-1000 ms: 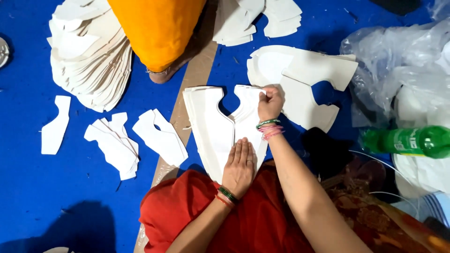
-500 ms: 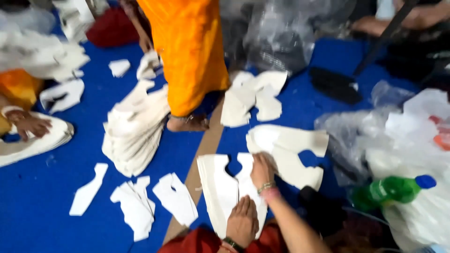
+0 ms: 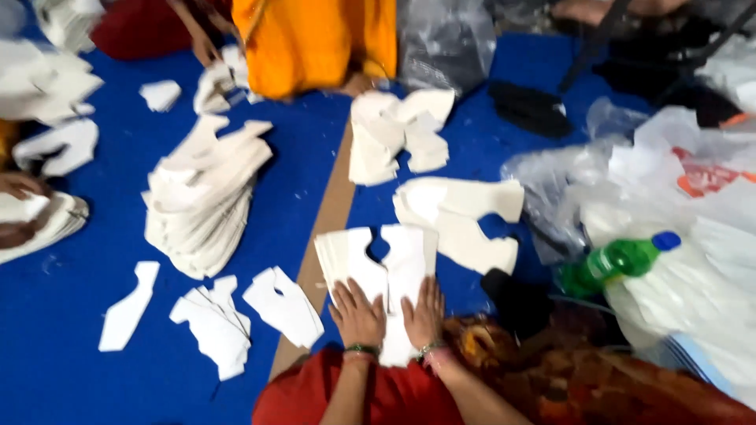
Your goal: Sorting and stacking white fabric shoe upper components on the floor.
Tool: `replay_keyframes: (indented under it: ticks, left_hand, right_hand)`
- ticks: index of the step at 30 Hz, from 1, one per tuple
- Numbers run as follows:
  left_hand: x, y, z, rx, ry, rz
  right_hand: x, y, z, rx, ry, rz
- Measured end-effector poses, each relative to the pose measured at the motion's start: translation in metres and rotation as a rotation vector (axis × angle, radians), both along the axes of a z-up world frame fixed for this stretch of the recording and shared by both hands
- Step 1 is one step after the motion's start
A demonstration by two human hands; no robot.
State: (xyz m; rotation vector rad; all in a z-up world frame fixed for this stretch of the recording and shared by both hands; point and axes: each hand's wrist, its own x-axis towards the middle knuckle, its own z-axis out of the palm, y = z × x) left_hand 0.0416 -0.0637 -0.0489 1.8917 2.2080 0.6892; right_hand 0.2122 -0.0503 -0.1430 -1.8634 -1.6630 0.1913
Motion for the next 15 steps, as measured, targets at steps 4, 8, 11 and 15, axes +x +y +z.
replay_keyframes:
  ticks: [4,8,11,15]
  left_hand:
    - [0.002,-0.009,0.038,-0.099,0.145,-0.015]
    - [0.012,0.008,0.050,0.062,0.160,-0.078]
    - [0.017,0.016,0.031,-0.017,0.166,-0.125]
    - [0.018,0.014,0.028,0.002,0.122,-0.124]
  right_hand:
    - [-0.018,-0.016,0.103,-0.398,-0.118,-0.033]
    - [-0.012,-0.010,0.100,-0.131,-0.295,0.146]
    - [0.007,0.019,0.105,-0.241,-0.233,0.238]
    - [0.060,0.093,0.140,-0.031,0.277,-0.031]
